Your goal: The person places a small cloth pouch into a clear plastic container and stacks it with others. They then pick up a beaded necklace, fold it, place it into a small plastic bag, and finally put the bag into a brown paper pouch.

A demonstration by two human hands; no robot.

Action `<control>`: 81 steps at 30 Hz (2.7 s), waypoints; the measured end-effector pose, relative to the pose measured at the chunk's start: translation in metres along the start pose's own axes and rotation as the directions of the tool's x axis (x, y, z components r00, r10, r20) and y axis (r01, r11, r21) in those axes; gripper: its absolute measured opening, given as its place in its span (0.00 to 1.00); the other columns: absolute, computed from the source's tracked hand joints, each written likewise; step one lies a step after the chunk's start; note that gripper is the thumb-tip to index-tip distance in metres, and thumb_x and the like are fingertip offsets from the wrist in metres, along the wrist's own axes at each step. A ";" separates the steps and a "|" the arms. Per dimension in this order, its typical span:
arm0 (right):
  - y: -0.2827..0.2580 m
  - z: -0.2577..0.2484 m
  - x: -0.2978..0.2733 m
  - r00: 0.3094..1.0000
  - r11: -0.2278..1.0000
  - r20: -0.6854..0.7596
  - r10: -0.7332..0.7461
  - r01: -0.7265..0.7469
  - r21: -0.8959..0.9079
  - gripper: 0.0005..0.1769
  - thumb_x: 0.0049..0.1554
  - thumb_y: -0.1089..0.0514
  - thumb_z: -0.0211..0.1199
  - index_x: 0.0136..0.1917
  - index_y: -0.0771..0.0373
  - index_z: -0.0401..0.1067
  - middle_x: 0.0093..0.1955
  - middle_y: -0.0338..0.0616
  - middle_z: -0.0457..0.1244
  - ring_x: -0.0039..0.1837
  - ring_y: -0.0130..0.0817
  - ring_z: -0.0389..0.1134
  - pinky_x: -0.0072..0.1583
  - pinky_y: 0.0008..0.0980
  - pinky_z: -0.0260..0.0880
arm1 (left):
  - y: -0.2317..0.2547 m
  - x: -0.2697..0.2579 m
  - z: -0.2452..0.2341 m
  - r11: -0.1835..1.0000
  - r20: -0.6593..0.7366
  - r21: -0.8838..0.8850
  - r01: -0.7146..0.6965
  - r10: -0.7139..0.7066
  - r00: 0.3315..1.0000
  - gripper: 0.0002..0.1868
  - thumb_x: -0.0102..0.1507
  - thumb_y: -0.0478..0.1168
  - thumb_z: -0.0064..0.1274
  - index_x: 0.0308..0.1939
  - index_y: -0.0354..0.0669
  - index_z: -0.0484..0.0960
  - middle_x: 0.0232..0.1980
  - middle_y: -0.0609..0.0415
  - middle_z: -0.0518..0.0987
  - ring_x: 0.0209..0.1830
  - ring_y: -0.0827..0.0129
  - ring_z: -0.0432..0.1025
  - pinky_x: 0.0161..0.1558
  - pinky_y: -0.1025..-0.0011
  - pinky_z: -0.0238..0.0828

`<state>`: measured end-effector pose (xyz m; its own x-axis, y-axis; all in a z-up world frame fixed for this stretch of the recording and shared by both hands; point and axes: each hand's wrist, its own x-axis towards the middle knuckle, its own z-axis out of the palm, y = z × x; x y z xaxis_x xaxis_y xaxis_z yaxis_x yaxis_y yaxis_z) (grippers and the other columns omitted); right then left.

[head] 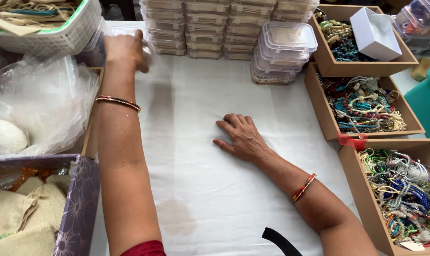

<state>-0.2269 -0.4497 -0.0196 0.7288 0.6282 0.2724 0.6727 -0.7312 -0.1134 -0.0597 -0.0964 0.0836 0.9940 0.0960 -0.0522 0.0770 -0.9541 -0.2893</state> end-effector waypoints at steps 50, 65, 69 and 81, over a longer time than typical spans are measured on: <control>0.004 -0.003 0.002 0.999 0.999 0.043 0.019 -0.021 0.049 0.32 0.61 0.31 0.56 0.66 0.56 0.71 0.64 0.48 0.61 0.68 0.40 0.60 0.66 0.43 0.60 | -0.011 0.114 0.140 0.917 -0.687 -0.121 0.381 -0.354 0.634 0.14 0.68 0.32 0.58 0.55 0.24 0.80 0.64 0.48 0.65 0.68 0.56 0.62 0.45 0.67 0.81; 0.002 -0.005 0.004 0.996 0.997 0.075 0.056 -0.060 0.055 0.32 0.61 0.31 0.56 0.66 0.55 0.71 0.65 0.49 0.61 0.69 0.43 0.58 0.69 0.45 0.58 | 0.003 0.080 0.111 0.936 -0.738 -0.339 0.092 -0.325 0.591 0.31 0.51 0.46 0.76 0.52 0.41 0.79 0.63 0.43 0.66 0.65 0.47 0.64 0.54 0.58 0.75; 0.003 -0.003 0.004 0.998 0.997 0.058 0.033 -0.037 0.062 0.33 0.61 0.31 0.55 0.66 0.56 0.71 0.65 0.49 0.61 0.69 0.42 0.59 0.68 0.44 0.59 | 0.008 0.095 0.122 0.918 -0.737 -0.393 0.052 -0.348 0.579 0.29 0.53 0.46 0.76 0.55 0.42 0.84 0.63 0.44 0.68 0.61 0.51 0.65 0.53 0.63 0.76; 0.003 -0.003 0.004 0.998 0.998 0.055 0.031 -0.034 0.060 0.33 0.61 0.31 0.55 0.66 0.56 0.71 0.65 0.50 0.61 0.69 0.42 0.59 0.68 0.45 0.59 | 0.001 0.107 0.158 0.740 -0.616 -0.670 0.056 -0.596 0.515 0.69 0.48 0.48 0.79 0.78 0.58 0.40 0.75 0.35 0.52 0.77 0.40 0.54 0.75 0.54 0.59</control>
<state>-0.2223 -0.4505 -0.0164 0.7551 0.6190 0.2161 0.6539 -0.7348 -0.1802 0.0346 -0.0418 -0.0732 0.5135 0.4439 0.7344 0.1651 -0.8909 0.4231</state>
